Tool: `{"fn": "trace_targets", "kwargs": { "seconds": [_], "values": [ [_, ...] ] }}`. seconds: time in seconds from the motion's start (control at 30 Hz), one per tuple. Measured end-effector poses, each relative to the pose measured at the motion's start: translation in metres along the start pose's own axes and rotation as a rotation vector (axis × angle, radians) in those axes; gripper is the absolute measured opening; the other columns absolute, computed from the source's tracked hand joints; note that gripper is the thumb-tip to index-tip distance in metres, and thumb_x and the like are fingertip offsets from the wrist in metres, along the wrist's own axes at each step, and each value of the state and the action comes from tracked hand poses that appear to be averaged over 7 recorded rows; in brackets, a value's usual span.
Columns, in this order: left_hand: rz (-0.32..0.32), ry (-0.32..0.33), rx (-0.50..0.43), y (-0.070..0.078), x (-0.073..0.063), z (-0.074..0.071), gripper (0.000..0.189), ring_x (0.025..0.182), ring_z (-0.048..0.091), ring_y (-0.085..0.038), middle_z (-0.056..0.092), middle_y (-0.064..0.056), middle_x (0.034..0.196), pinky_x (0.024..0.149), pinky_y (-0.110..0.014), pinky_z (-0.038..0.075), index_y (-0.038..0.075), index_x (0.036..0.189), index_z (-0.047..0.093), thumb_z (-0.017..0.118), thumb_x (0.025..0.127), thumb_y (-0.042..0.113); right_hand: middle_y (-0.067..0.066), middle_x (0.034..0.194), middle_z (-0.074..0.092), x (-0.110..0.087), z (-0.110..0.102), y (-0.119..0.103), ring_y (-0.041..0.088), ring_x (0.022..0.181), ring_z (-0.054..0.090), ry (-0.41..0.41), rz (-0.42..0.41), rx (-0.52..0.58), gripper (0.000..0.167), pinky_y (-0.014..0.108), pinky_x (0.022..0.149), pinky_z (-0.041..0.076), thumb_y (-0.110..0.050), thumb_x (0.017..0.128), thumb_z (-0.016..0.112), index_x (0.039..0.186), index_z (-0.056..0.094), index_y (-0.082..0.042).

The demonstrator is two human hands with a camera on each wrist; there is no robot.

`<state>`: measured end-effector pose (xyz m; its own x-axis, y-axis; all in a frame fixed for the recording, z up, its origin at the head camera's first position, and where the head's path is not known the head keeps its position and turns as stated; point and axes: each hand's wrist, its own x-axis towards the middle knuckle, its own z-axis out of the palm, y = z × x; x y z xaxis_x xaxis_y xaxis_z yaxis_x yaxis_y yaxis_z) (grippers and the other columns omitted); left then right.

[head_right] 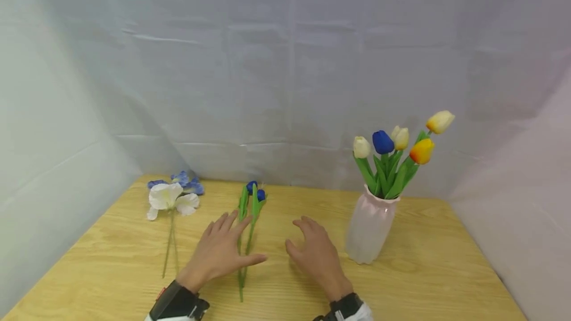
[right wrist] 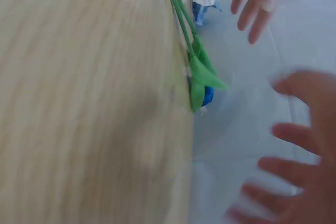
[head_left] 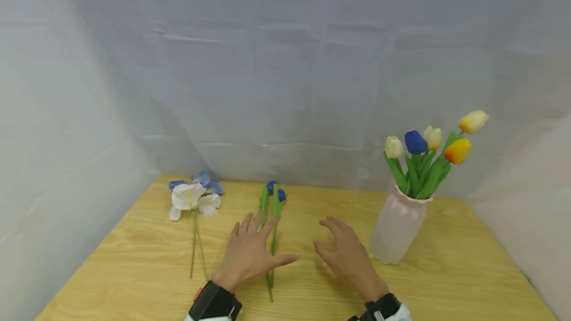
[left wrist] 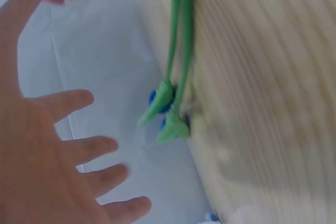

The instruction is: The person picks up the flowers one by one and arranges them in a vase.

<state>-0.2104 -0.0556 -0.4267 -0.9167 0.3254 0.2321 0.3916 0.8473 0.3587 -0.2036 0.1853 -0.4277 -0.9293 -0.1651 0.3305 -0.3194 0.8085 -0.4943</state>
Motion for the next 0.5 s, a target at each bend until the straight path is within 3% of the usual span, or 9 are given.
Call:
{"fn": "trace_targets", "kwargs": {
  "seconds": [0.07, 0.17, 0.4, 0.5],
  "values": [
    [-0.007, -0.012, 0.019, -0.004, -0.003, -0.002, 0.099, 0.14, 0.015, -0.042, 0.024, -0.02, 0.153, 0.107, -0.064, 0.015, 0.019, 0.146, 0.042, 0.053, 0.071, 0.082, 0.019, 0.146, 0.038, 0.001, 0.003, -0.002, 0.042, 0.132, 0.034, -0.098, -0.012, -0.046, 0.058, 0.062, 0.098, 0.035, -0.042, 0.089, 0.066, 0.138, 0.051, -0.013],
    [-0.005, -0.033, 0.025, -0.009, -0.007, -0.005, 0.099, 0.142, 0.008, -0.041, 0.017, -0.02, 0.155, 0.108, -0.065, 0.011, 0.02, 0.148, 0.039, 0.053, 0.071, 0.082, 0.02, 0.154, 0.022, 0.002, 0.007, -0.006, 0.046, 0.138, 0.018, -0.194, -0.013, -0.112, 0.07, 0.072, 0.099, 0.023, -0.053, 0.089, 0.059, 0.147, 0.04, -0.019],
    [-0.037, -0.073, 0.051, -0.02, -0.015, -0.007, 0.1, 0.142, 0.004, -0.041, 0.015, -0.017, 0.156, 0.108, -0.066, 0.005, 0.022, 0.15, 0.035, 0.05, 0.072, 0.083, 0.014, 0.157, 0.015, 0.004, 0.012, -0.018, 0.043, 0.14, 0.011, -0.268, 0.033, -0.189, 0.081, 0.073, 0.102, 0.008, -0.073, 0.086, 0.043, 0.151, 0.031, -0.026],
    [-0.05, -0.073, 0.055, -0.024, -0.017, -0.007, 0.1, 0.142, 0.004, -0.041, 0.015, -0.017, 0.156, 0.108, -0.065, 0.003, 0.023, 0.15, 0.034, 0.05, 0.072, 0.083, 0.015, 0.157, 0.014, 0.004, 0.014, -0.022, 0.044, 0.14, 0.01, -0.299, 0.057, -0.187, 0.083, 0.072, 0.103, 0.004, -0.074, 0.086, 0.043, 0.151, 0.03, -0.025]
  ]
}}
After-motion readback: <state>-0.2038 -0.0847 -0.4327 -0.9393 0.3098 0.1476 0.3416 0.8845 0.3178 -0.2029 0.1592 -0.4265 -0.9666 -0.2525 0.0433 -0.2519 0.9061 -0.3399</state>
